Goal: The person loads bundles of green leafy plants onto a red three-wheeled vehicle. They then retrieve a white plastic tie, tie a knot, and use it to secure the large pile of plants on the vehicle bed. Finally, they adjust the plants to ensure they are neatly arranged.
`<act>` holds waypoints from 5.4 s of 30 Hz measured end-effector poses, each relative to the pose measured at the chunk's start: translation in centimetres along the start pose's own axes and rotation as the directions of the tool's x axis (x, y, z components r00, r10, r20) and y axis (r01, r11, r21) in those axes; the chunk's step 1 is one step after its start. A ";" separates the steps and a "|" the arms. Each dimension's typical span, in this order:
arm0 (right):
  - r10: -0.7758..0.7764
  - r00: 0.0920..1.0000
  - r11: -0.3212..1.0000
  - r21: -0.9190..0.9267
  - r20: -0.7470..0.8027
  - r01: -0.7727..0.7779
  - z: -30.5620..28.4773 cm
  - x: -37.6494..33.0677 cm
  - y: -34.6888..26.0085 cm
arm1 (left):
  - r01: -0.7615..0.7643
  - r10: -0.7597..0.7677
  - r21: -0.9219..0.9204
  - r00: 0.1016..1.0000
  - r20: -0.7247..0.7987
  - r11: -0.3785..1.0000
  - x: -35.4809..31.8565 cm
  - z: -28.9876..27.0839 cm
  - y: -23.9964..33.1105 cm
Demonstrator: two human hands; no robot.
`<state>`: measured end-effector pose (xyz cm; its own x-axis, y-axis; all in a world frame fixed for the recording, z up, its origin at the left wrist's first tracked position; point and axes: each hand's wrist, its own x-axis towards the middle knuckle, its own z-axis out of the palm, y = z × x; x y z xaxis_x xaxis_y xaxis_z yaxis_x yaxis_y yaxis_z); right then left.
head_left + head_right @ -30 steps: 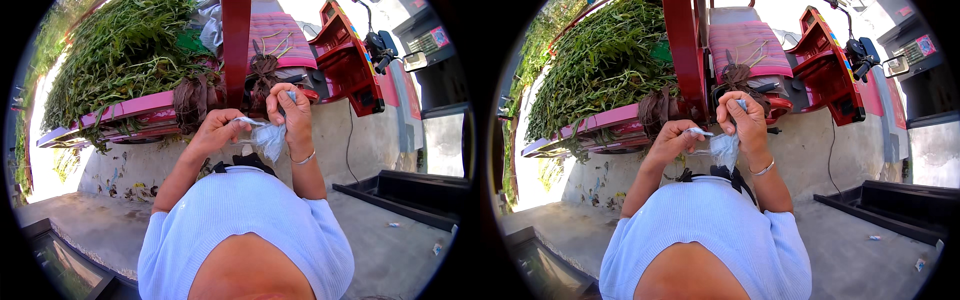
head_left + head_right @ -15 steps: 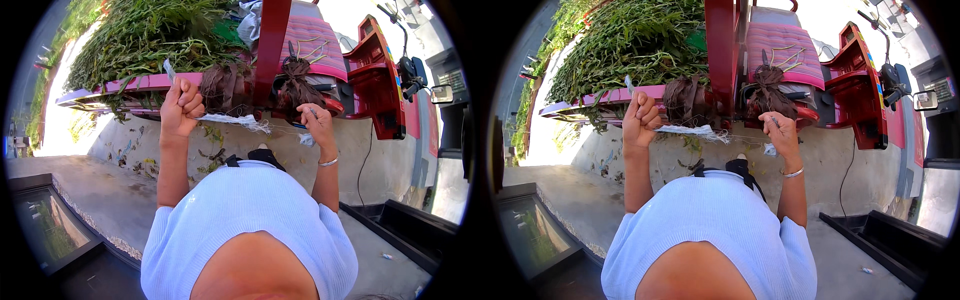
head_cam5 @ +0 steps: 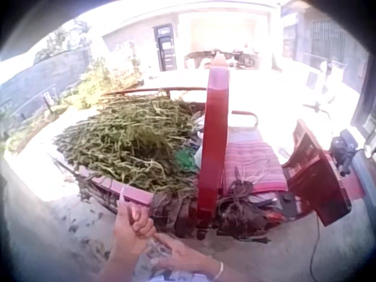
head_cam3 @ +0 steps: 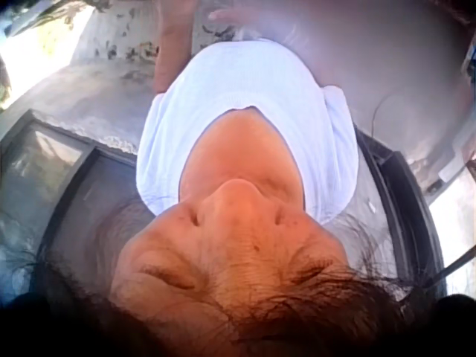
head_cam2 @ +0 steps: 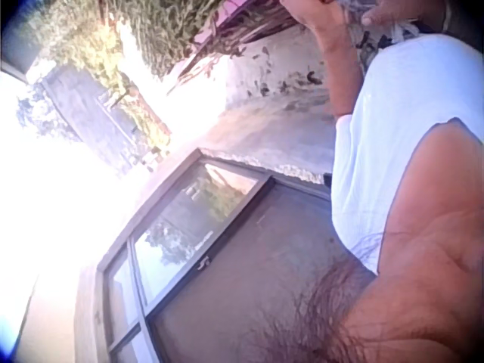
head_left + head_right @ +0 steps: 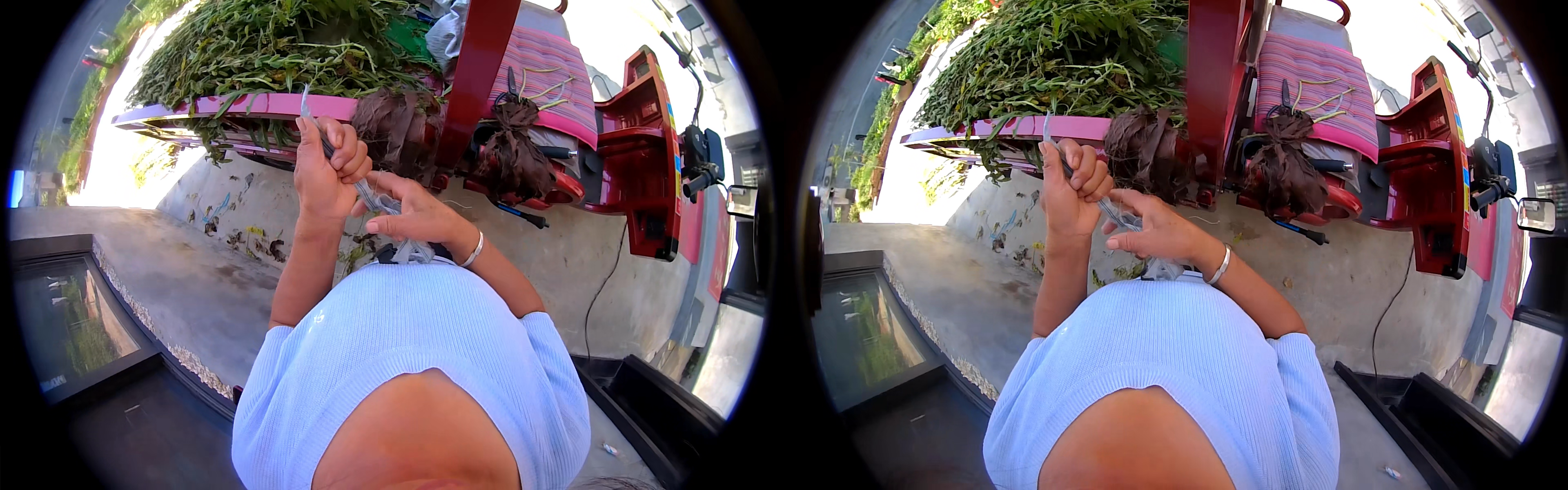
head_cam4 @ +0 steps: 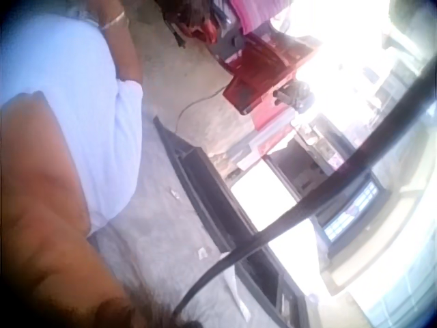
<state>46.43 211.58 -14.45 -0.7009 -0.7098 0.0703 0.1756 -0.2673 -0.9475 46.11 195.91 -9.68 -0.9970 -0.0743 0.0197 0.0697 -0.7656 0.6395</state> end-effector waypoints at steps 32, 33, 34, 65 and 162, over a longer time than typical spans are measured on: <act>-0.170 0.984 0.947 -0.269 0.054 0.178 2.5 0.3 4.5 | -0.137 0.128 -0.231 0.990 -0.056 0.963 -4.0 -6.8 2.9; -0.062 0.997 0.986 -0.152 0.042 0.068 2.9 0.3 4.8 | -0.127 0.121 -0.242 0.992 -0.040 0.962 -4.0 -6.5 2.5; 0.173 0.981 0.983 0.043 0.084 -0.177 2.9 -0.3 5.4 | -0.131 0.125 -0.246 0.991 -0.043 0.960 -4.2 -6.5 2.2; 0.305 0.945 0.817 0.477 0.123 -0.325 0.2 0.8 8.2 | -0.093 0.878 0.938 0.394 -0.273 0.333 -11.0 -15.9 8.0; -0.163 0.982 0.634 -0.753 0.094 0.177 5.7 2.9 9.7 | 0.320 -0.327 -0.070 0.902 -0.281 0.945 -13.3 -13.7 -4.1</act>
<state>50.02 203.26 -21.69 -0.6523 -0.7144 0.2531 -0.5335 0.1956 -0.8229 59.51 191.31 -23.09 -0.9132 0.0034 -0.4074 -0.2513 -0.7919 0.5566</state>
